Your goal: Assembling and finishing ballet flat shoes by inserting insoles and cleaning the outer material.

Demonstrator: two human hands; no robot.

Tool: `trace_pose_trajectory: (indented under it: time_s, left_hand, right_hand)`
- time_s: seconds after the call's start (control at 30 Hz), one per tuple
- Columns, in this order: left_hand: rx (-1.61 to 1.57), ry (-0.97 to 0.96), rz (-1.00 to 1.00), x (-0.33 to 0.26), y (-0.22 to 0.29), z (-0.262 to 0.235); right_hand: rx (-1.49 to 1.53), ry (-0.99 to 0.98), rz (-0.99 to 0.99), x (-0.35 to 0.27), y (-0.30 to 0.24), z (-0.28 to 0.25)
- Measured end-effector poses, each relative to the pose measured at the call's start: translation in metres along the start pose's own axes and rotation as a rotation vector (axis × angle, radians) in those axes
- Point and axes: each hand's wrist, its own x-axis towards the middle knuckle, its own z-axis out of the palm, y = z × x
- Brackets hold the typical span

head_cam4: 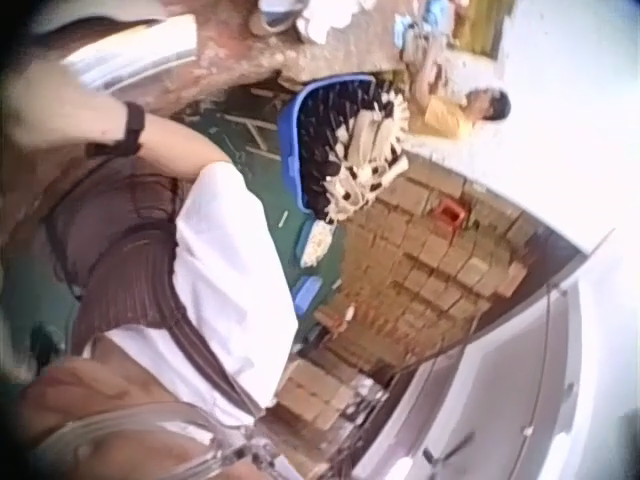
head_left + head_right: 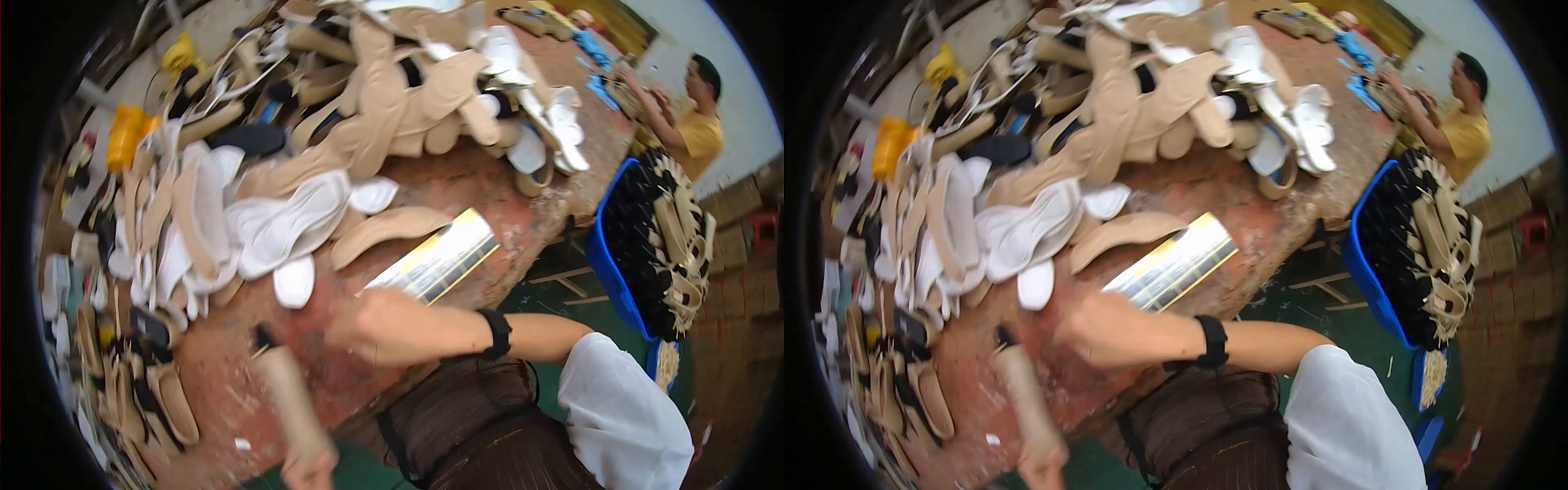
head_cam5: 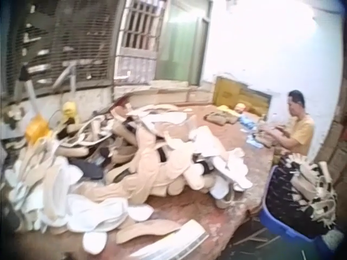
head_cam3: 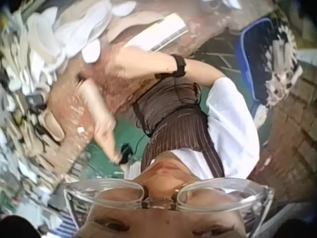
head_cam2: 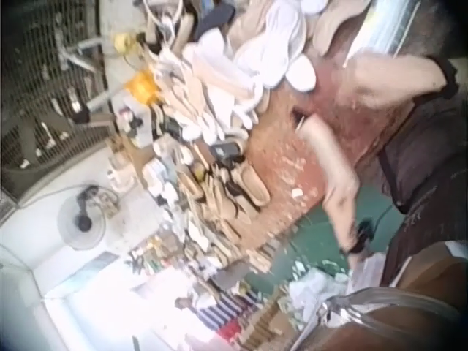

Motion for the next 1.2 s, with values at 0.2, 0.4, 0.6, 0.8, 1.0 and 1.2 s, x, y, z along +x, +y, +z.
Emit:
trace_pose_trajectory:
  time_s: [0.2, 0.4, 0.6, 0.8, 1.0, 1.2]
  left_hand:
    - [0.318, 0.185, 0.250, 0.119, -0.066, -0.122]
    - [0.661, 0.495, 0.412, 0.067, -0.073, -0.168]
    - [0.224, -0.365, 0.619, 0.070, 0.103, 0.117]
    - [0.059, -0.372, 0.967, 0.110, 0.151, 0.361]
    - [0.230, -0.228, 0.917, 0.140, 0.154, 0.349]
    - [0.238, -0.352, 0.945, 0.110, 0.138, 0.227]
  right_hand:
    - [-0.854, 0.390, 0.242, 0.006, 0.138, -0.043]
    - [-0.440, 0.560, 0.106, -0.028, 0.091, -0.098]
    - [0.942, 0.907, -0.024, -0.134, 0.035, -0.121]
    - [1.252, 1.105, 0.366, -0.233, 0.027, -0.097]
    - [1.424, 1.102, 0.394, -0.254, 0.058, -0.068]
    - [1.439, 0.896, 0.456, -0.221, 0.092, -0.068]
